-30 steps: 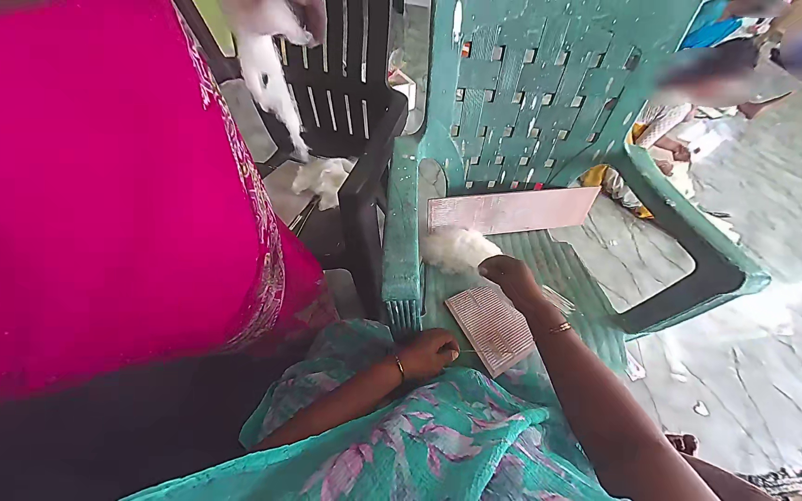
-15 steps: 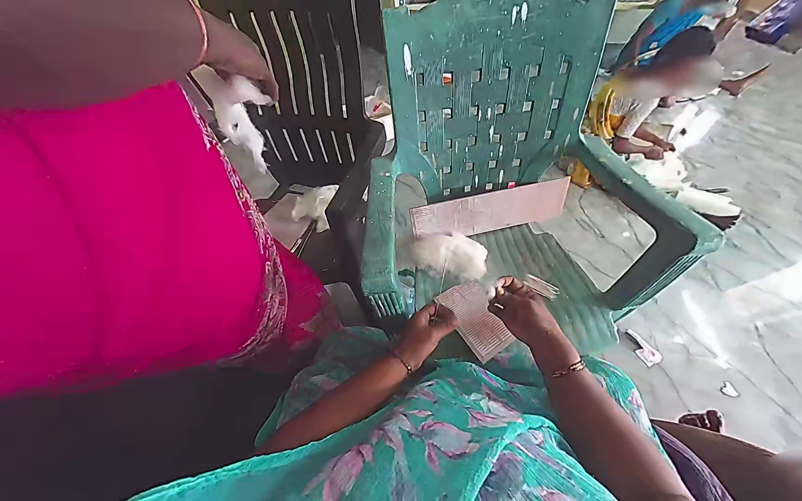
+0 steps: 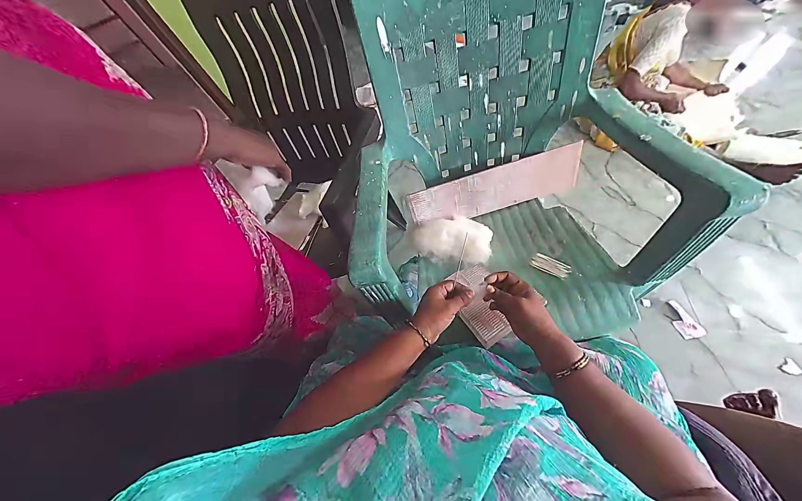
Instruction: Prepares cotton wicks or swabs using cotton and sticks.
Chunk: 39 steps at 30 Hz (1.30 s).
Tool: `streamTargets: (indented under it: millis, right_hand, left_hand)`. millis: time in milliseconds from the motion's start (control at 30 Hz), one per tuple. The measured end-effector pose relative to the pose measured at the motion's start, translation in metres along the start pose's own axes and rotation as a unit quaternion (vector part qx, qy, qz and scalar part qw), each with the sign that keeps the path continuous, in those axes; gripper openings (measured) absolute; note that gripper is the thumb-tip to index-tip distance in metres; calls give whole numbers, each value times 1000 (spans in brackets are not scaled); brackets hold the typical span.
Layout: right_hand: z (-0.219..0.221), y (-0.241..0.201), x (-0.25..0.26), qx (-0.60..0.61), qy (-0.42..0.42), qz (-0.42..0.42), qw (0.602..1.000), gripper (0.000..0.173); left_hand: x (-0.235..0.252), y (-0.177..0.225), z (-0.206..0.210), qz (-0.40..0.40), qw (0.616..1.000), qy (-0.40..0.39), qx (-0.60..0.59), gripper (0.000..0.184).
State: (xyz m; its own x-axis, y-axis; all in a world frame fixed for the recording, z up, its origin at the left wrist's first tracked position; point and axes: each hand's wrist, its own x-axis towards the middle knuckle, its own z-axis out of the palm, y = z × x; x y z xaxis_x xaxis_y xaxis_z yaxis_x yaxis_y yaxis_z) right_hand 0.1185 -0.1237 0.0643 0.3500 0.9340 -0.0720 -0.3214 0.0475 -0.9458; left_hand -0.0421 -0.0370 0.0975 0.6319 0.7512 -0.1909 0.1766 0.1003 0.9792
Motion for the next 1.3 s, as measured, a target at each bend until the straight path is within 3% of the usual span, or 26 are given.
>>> streamTargets:
  millis: [100,233,467,667,867,967,1133,1300]
  right_hand:
    - [0,-2,1,-22,-12,1,1000,22]
    - [0,-3,6,-63,50,13,997,19]
    - [-3,-1,15,-193,14,37,980,35]
    - [-1,-4,14,-416,23,-25,909,36]
    - [-1,9,16,-496,18,-76,865,37]
    - [-1,11,18,-516,16,-63,854,37]
    - [-2,13,19,-547,29,-59,835,38]
    - [-5,19,23,-551,53,-74,830,41]
  left_hand:
    - [3,-2,1,-11,1000,-8,21,8]
    - [8,-6,-1,-29,998,-4,52,9]
    - [15,-13,-2,-58,995,-5,78,13]
    - [21,-22,-7,-90,977,-10,192,22]
    - [17,-21,-9,-104,954,-16,281,36]
    - [11,-22,-10,-80,946,-16,313,44]
    - [-4,-18,-14,-4,933,-12,359,36]
    - [-3,-16,-18,-7,926,-32,375,29]
